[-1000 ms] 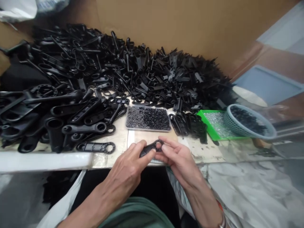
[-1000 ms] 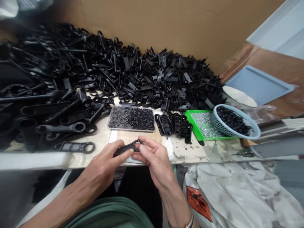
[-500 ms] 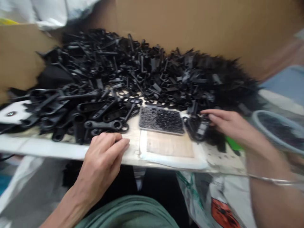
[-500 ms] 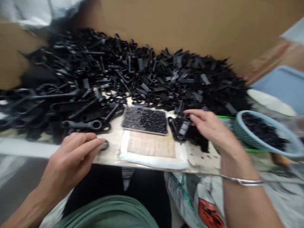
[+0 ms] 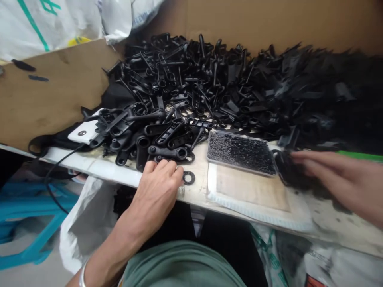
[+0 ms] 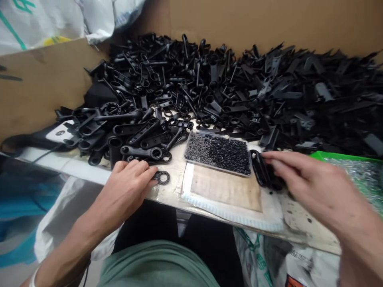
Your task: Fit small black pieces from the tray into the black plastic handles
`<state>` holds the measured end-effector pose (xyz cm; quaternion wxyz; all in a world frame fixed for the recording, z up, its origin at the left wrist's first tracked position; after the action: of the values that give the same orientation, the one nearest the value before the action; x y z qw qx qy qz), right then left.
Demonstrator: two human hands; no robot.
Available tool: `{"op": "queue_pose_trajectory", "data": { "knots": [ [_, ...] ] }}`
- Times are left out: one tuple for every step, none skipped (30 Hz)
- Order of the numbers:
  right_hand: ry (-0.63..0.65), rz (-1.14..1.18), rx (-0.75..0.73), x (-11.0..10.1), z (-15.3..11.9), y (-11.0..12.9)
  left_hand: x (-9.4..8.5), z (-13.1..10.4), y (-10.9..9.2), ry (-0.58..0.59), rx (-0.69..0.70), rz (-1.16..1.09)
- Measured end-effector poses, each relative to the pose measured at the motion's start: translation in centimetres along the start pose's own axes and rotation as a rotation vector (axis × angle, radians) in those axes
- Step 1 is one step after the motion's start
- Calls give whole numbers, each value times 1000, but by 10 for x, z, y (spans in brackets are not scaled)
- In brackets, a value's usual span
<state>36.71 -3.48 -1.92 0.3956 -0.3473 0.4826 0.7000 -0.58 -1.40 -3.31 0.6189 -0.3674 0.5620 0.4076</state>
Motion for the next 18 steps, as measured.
{"op": "queue_pose_trajectory", "data": {
  "knots": [
    [8, -46, -19, 4, 6, 18, -1, 2, 0, 1, 7, 1],
    [33, -61, -50, 10, 13, 34, -1, 3, 1, 2, 16, -2],
    [72, -73, -78, 17, 21, 46, -1, 4, 2, 2, 23, -8],
    [116, -88, -101, 24, 29, 55, -1, 4, 2, 3, 31, -16],
    [151, -114, -119, 32, 37, 60, -1, 4, 2, 3, 38, -22],
    [174, -148, -130, 39, 44, 63, -1, 3, 2, -1, 43, -29],
    [198, -184, -135, 46, 50, 64, -1, 2, 0, -10, 45, -39],
    [221, -219, -139, 52, 55, 64, 0, 1, -3, -18, 48, -52],
    [243, -250, -141, 57, 59, 63, 0, 1, -6, -30, 52, -66],
    [263, -276, -142, 62, 63, 63, 1, 1, -11, -45, 58, -76],
    [278, -296, -143, 65, 65, 63, 1, 2, -16, -56, 65, -84],
    [289, -311, -146, 67, 66, 64, 2, 4, -21, -64, 78, -91],
    [295, -319, -151, 69, 67, 65, 3, 6, -25, -68, 96, -97],
    [294, -324, -154, 69, 67, 65, 5, 9, -28, -70, 116, -106],
    [293, -330, -152, 70, 67, 66, 5, 12, -29, -69, 130, -118],
    [294, -335, -150, 70, 67, 66, 6, 15, -28, -70, 135, -134],
    [296, -339, -149, 70, 66, 65, 6, 17, -26, -77, 135, -153],
    [299, -342, -150, 70, 65, 64, 6, 18, -22, -86, 130, -173]
  ]
}}
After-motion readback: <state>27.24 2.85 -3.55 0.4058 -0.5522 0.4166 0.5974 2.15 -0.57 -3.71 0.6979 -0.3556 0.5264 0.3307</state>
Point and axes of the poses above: each hand's wrist, its own z-axis towards the middle knuckle, its own x-axis out of the palm, y = z × x, the point moved 1 cm from there along z, towards the middle knuckle, and after that the axes turned 11 degrees about -x, right-handed, at the moved point
